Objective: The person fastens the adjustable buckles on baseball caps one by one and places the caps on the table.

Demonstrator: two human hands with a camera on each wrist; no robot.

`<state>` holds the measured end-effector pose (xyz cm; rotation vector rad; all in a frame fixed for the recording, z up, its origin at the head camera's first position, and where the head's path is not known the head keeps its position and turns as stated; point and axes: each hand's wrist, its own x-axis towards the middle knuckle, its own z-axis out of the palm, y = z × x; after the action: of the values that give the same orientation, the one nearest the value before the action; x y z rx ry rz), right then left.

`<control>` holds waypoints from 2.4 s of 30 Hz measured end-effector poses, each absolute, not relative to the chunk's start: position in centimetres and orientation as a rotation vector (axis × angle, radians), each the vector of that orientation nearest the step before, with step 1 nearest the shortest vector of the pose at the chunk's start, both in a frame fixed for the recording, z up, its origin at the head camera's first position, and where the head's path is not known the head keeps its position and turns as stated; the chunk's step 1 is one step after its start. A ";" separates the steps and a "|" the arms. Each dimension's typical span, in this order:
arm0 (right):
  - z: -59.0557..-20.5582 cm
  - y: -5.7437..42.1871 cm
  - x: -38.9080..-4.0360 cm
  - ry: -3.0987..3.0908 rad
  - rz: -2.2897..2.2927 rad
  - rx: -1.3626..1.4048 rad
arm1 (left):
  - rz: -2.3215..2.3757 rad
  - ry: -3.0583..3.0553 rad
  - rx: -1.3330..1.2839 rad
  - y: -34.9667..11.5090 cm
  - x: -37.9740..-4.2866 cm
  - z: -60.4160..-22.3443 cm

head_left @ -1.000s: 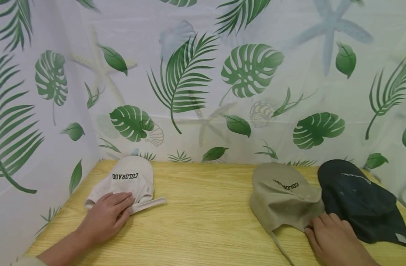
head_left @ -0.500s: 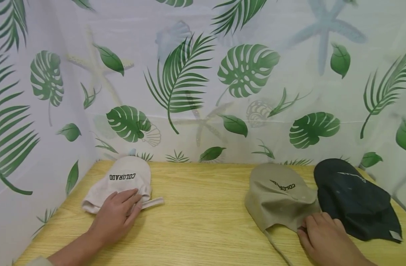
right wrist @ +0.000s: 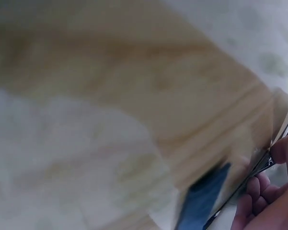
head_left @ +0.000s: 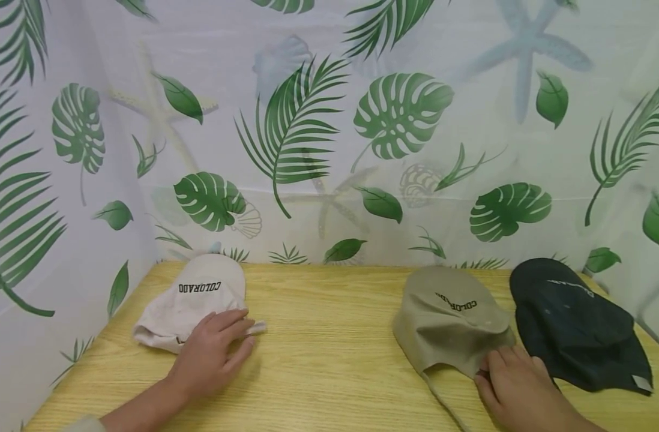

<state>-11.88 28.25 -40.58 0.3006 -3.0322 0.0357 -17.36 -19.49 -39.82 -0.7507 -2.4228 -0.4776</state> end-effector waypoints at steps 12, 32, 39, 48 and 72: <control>-40.4 26.4 -12.2 -3.050 0.135 0.389 | -0.527 -2.471 -0.775 -16.2 -16.5 -39.4; -40.3 23.9 -12.5 -3.038 0.226 0.491 | -0.693 -2.498 -0.948 -11.1 -15.2 -39.1; -40.3 22.9 -12.6 -3.032 0.222 0.532 | -0.735 -2.451 -1.002 -9.4 -14.8 -39.0; -40.3 21.3 -12.6 -2.958 0.217 0.603 | -0.785 -2.333 -1.132 -7.4 -14.5 -38.7; -39.9 19.8 -13.0 -2.977 0.305 0.652 | -0.393 -2.125 -1.721 -4.2 -15.0 -40.5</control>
<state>-13.01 19.84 -39.94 0.6521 -2.9772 0.3050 -15.04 -4.23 -40.50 -1.7210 -2.1254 -0.3932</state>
